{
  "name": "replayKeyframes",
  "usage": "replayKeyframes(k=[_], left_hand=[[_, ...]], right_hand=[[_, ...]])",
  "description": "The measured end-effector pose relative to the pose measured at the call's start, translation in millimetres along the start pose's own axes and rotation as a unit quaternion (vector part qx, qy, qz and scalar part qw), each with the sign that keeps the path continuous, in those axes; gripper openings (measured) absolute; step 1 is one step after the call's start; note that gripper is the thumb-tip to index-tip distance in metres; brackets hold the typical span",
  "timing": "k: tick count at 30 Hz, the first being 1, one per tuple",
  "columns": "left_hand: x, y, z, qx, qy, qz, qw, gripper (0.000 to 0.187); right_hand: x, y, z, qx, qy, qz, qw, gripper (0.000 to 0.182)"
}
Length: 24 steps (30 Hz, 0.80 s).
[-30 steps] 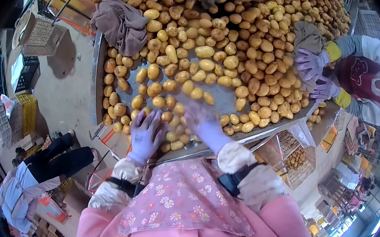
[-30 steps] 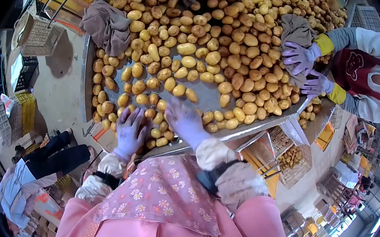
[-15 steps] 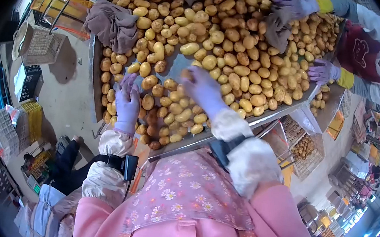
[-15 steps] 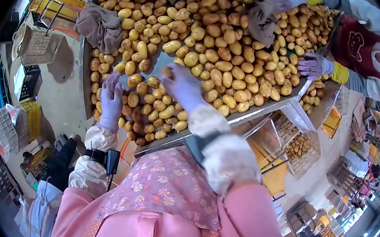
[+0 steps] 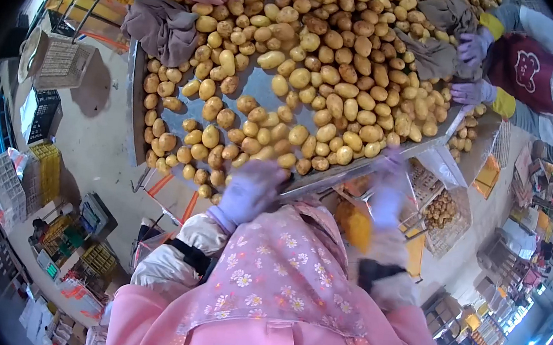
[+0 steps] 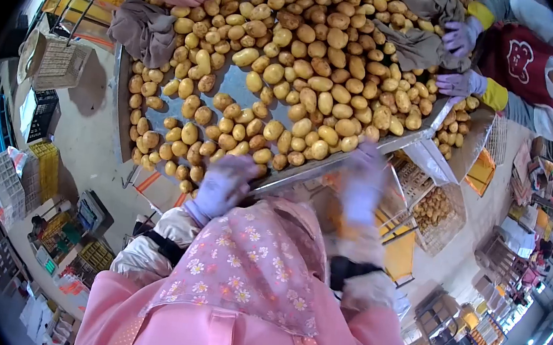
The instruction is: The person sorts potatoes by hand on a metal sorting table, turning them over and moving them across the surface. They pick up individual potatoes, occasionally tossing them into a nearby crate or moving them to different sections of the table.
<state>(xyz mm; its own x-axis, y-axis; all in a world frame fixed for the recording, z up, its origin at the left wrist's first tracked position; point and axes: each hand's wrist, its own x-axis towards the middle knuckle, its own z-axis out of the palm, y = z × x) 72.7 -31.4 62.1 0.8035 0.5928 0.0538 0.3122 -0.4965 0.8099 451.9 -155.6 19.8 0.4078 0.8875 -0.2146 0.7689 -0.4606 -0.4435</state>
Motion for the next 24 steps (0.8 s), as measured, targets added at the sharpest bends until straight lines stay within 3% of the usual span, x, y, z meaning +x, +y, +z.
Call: replayKeyframes(k=[1, 2, 3, 4, 5, 7, 8, 10, 11, 12, 15, 17, 18, 20, 21, 22, 24], left_hand=[[0, -3, 1, 0.002, 0.005, -0.003, 1.0, 0.047], [-3, -7, 3, 0.062, -0.043, -0.002, 0.997, 0.046], [-6, -9, 3, 0.122, -0.092, -0.004, 0.988, 0.047], [-11, -12, -2, 0.125, -0.089, -0.011, 0.988, 0.047], [-19, -16, -10, 0.119, -0.078, -0.035, 0.989, 0.048], [-44, -24, -26, 0.139, -0.068, -0.084, 0.984, 0.052], [-56, -27, -36, 0.17, -0.059, -0.088, 0.98, 0.053], [-73, -30, -65, 0.175, -0.081, -0.122, 0.974, 0.056], [-83, -42, -75, 0.176, -0.075, -0.13, 0.973, 0.056], [-94, -55, -84, 0.187, 0.006, -0.17, 0.967, 0.056], [-75, -88, -122, 0.313, 0.221, -0.214, 0.898, 0.054], [-28, -117, -148, 0.267, 0.315, -0.234, 0.88, 0.046], [-6, -134, -158, 0.193, 0.334, -0.248, 0.889, 0.043], [31, -170, -158, 0.114, 0.356, -0.259, 0.891, 0.045], [49, -170, -149, 0.194, 0.322, -0.268, 0.887, 0.048], [66, -165, -138, 0.269, 0.288, -0.276, 0.877, 0.052], [67, -144, -109, 0.295, 0.217, -0.249, 0.897, 0.059]], right_hand=[[13, -129, -5, 0.142, 0.12, -0.037, 0.982, 0.046], [32, -151, 45, 0.515, -0.012, 0.117, 0.849, 0.055], [32, -187, 64, 0.19, 0.019, -0.01, 0.982, 0.059], [33, -210, 75, -0.159, 0.053, -0.138, 0.976, 0.063], [34, -215, 78, -0.155, 0.05, -0.143, 0.976, 0.063], [37, -217, 84, -0.151, -0.13, -0.301, 0.933, 0.073], [40, -197, 82, -0.128, -0.168, -0.38, 0.901, 0.075], [72, -164, 59, -0.125, -0.158, -0.441, 0.874, 0.076], [96, -168, 56, -0.173, -0.16, -0.383, 0.893, 0.076], [121, -180, 53, -0.218, -0.163, -0.32, 0.907, 0.077], [173, -254, 65, -0.207, -0.067, -0.275, 0.936, 0.081], [177, -300, 95, -0.177, -0.029, -0.231, 0.956, 0.082], [173, -323, 104, -0.149, -0.033, -0.206, 0.967, 0.084], [154, -328, 129, -0.121, -0.079, -0.309, 0.94, 0.075], [128, -336, 101, -0.145, -0.205, -0.323, 0.913, 0.069], [102, -319, 107, -0.145, -0.198, -0.345, 0.906, 0.064], [67, -270, 87, -0.132, -0.249, -0.386, 0.879, 0.064]])
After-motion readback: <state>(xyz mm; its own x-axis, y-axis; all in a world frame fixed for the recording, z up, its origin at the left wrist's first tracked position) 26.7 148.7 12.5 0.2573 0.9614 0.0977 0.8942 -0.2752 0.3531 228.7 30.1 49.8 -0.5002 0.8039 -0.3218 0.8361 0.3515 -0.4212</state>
